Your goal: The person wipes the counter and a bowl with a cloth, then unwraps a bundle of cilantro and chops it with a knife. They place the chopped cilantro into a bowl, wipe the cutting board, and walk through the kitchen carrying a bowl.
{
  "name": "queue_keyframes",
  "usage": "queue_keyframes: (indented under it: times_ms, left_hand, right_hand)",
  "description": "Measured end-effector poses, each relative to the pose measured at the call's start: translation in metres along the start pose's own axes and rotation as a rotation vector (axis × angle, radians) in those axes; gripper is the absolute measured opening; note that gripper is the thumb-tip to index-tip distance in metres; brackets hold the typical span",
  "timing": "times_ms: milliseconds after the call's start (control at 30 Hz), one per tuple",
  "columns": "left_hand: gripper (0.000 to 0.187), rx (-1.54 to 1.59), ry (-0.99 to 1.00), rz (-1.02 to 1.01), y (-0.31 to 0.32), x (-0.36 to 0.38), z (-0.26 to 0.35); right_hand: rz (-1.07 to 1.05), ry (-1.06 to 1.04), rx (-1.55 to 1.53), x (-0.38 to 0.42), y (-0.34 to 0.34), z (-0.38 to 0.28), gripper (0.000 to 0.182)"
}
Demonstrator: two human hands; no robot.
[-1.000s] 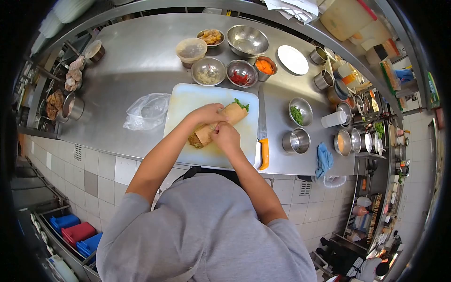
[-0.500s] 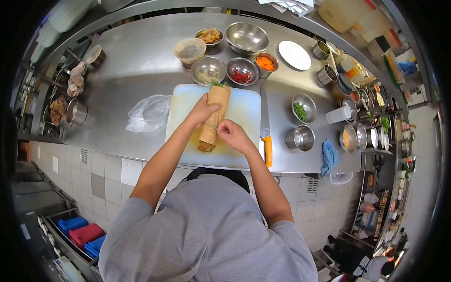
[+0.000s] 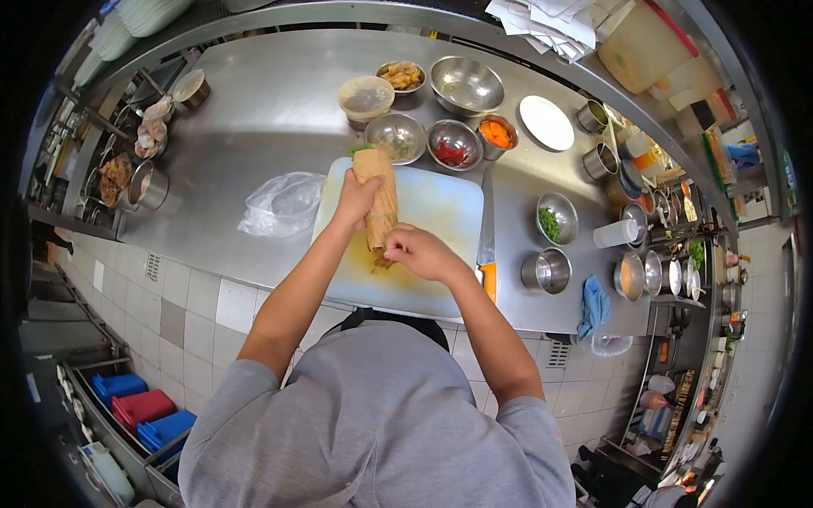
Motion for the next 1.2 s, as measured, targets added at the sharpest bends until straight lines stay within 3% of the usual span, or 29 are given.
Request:
queue_keyframes:
  times_ms: [133,233,333,567,633,733,767,833,933,967,1033,1133,1200]
  left_hand:
    - [0.045,0.141,-0.012,0.022,-0.008,-0.009,0.003]
    - [0.044,0.142,0.017,0.067,-0.01,-0.012,-0.001]
    - [0.043,0.128,0.086,0.119,-0.008,-0.005,-0.003]
    - [0.047,0.403,-0.049,0.293,-0.033,0.0,-0.004]
    - [0.044,0.46,-0.086,0.216,-0.037,-0.009,-0.003]
    - [0.042,0.541,-0.162,0.054,-0.036,-0.015,-0.008]
    - [0.042,0.564,-0.19,-0.008,-0.032,-0.015,-0.01]
    - [0.043,0.598,-0.097,0.077,-0.031,-0.002,0.009]
    - [0.046,0.664,-0.001,0.174,-0.045,-0.008,0.017]
    - [0.047,0.688,0.025,0.204,-0.057,-0.013,0.015]
    - [0.046,0.771,-0.059,0.097,-0.058,-0.013,0.022]
    - [0.048,0.801,-0.088,-0.038,-0.063,-0.01,0.038]
    - [0.049,0.78,-0.065,-0.057,-0.074,-0.01,0.046]
  right_hand:
    - [0.072,0.271,-0.277,0.006,-0.01,0.045,0.011]
    - [0.096,0.138,-0.148,0.009,-0.01,0.013,0.013]
    - [0.077,0.006,0.199,0.007,-0.002,-0.013,0.013]
    - [0.102,0.076,0.336,0.035,0.003,-0.007,0.012]
    - [0.131,0.073,0.363,0.041,0.006,-0.001,0.012]
    - [0.27,0.064,0.247,0.041,-0.001,0.028,0.01]
    - [0.29,0.131,0.072,0.042,-0.002,0.046,0.008]
    - [0.325,0.262,-0.277,0.044,-0.005,0.071,0.007]
    - [0.402,0.153,-0.469,0.047,-0.012,0.063,0.007]
    - [0.372,0.217,-0.533,0.05,-0.005,0.07,0.008]
    - [0.303,0.342,-0.663,0.055,0.013,0.085,0.009]
    - [0.388,0.392,-0.774,0.058,0.01,0.099,0.011]
    - [0.377,0.377,-0.615,0.057,0.0,0.097,0.011]
Point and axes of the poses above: each hand's wrist, its own x-axis away from the middle knuckle, its own y-axis out of the palm, z = x × y, the point moved 10 cm from there along -x, towards the middle knuckle, and after that the axes turned 5 degrees about x, right-handed, at the moved point
